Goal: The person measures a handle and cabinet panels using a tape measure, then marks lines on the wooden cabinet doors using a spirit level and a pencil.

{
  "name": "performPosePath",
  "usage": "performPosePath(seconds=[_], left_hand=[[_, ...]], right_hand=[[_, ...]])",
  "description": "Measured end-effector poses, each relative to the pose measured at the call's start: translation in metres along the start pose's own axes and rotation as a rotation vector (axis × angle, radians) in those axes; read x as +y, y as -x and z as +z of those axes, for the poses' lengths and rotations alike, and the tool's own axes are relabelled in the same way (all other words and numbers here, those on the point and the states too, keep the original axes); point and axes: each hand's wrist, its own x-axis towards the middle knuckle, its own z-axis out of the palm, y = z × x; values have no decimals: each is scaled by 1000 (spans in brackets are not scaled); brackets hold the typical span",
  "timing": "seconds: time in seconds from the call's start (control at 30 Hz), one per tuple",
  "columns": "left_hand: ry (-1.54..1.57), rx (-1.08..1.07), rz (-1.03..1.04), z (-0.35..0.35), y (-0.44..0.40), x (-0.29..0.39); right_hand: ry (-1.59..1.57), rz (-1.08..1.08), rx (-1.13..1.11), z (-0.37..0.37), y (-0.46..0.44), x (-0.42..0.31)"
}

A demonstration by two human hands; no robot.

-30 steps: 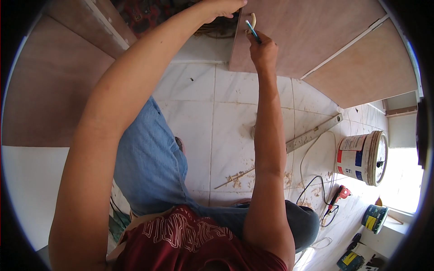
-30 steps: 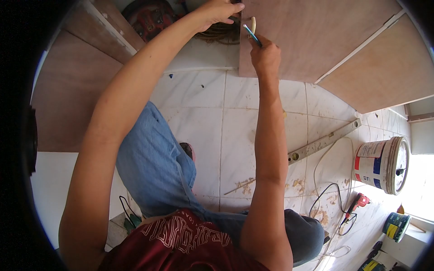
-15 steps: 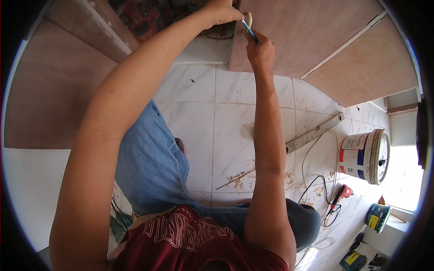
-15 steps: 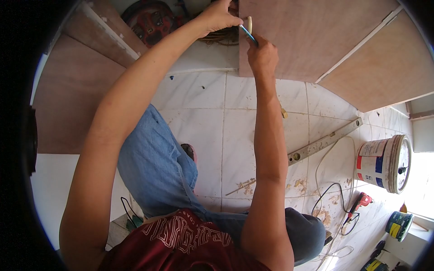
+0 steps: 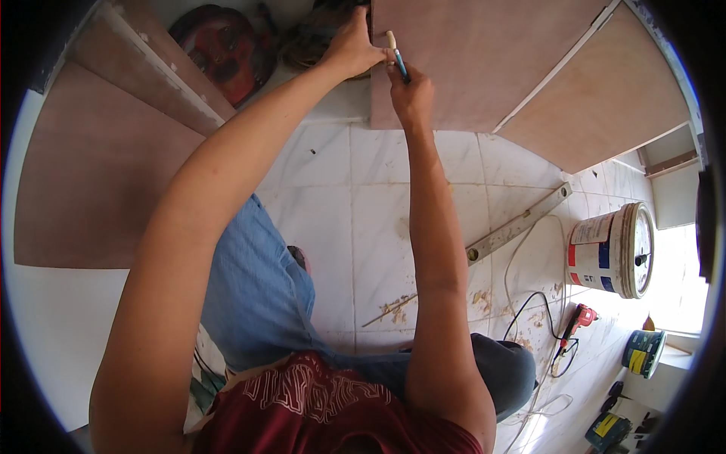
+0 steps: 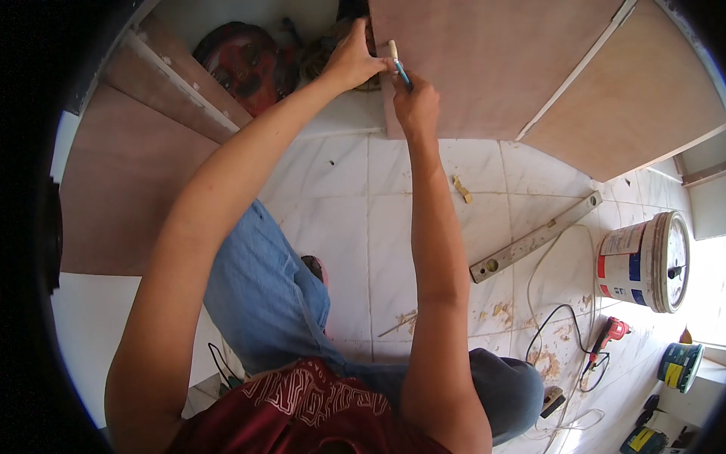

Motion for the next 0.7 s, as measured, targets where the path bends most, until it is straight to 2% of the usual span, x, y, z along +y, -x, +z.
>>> performPosePath(seconds=[0.2, 0.3, 0.37, 0.4, 0.43, 0.53, 0.57, 0.7], left_hand=[[115, -38, 34, 2, -6, -12], [183, -8, 71, 11, -15, -31], [163, 48, 132, 20, -18, -41], [127, 12, 73, 17, -17, -36], [132, 12, 26, 20, -20, -36], [79, -74, -131, 15, -19, -27], [120, -81, -156, 10, -21, -21], [233, -92, -272, 15, -16, -18]], right_hand=[[-101, 44, -11, 6, -4, 7], [-258, 4, 99, 12, -4, 22], [-143, 155, 156, -7, 18, 37], [-84, 227, 190, -20, 28, 46], [126, 247, 186, -32, 43, 65], [560, 411, 126, -63, 94, 162], [619, 517, 107, -77, 109, 173], [727, 708, -39, -126, 139, 182]])
